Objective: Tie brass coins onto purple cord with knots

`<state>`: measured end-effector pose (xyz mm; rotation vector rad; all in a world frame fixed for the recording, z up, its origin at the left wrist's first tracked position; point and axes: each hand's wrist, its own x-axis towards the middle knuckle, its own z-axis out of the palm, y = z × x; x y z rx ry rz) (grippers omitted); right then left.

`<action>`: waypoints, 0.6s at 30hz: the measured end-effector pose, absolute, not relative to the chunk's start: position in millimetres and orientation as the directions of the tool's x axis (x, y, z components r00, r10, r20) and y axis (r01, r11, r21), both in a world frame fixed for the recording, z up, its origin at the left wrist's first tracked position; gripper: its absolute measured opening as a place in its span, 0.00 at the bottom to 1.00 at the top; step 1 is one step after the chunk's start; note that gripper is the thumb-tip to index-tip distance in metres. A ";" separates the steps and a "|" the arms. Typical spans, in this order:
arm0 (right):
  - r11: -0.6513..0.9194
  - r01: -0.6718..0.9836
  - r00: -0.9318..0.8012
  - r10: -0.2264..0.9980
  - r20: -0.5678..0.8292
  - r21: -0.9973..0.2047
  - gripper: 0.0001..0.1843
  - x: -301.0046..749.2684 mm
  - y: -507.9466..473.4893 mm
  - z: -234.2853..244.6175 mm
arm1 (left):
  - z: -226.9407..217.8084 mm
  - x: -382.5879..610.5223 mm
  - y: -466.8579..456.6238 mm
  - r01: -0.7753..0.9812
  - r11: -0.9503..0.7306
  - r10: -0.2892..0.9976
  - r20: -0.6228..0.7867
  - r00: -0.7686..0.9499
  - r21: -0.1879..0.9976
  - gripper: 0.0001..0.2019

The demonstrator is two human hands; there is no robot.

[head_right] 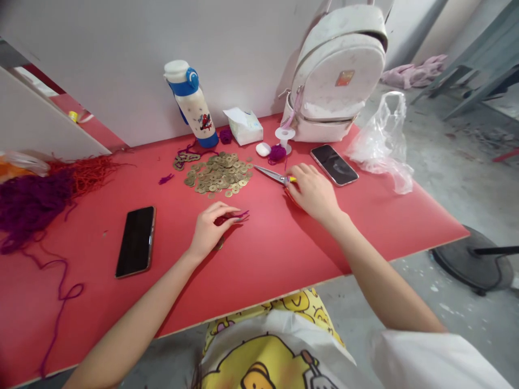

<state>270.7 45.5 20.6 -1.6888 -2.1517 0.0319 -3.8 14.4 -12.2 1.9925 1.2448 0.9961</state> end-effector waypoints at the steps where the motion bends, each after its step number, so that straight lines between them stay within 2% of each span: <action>1: 0.207 0.941 -0.124 0.946 0.299 -0.266 0.11 280.3 42.0 16.0 | -11.5 -3.0 13.7 0.495 -0.435 0.895 0.298 0.333 0.752 0.07; 4: 0.081 0.965 -0.019 0.969 0.244 -0.248 0.14 303.2 31.3 4.2 | -8.9 -1.5 11.9 0.507 -0.513 0.850 0.329 0.412 0.692 0.13; 8: 0.098 0.973 -0.067 0.986 0.153 -0.209 0.17 311.6 25.5 0.6 | -5.5 -1.9 10.7 0.492 -0.488 0.871 0.366 0.327 0.721 0.08; 11: 0.045 0.987 -0.044 0.999 0.015 -0.151 0.15 303.9 28.1 7.5 | -3.9 -3.5 10.0 0.500 -0.469 0.883 0.394 0.253 0.728 0.09; 14: 0.001 0.996 -0.009 0.996 -0.092 -0.091 0.11 292.1 28.0 15.4 | -3.5 -6.0 9.1 0.540 -0.508 0.860 0.430 0.276 0.671 0.08; 16: 0.004 0.992 -0.017 0.995 -0.103 -0.126 0.09 286.3 23.3 19.2 | -4.0 -7.9 8.5 0.568 -0.557 0.830 0.436 0.349 0.605 0.06; 18: -0.015 0.970 -0.017 0.992 -0.128 -0.242 0.10 283.4 14.5 22.3 | -5.1 -9.5 8.3 0.586 -0.597 0.802 0.405 0.439 0.548 0.05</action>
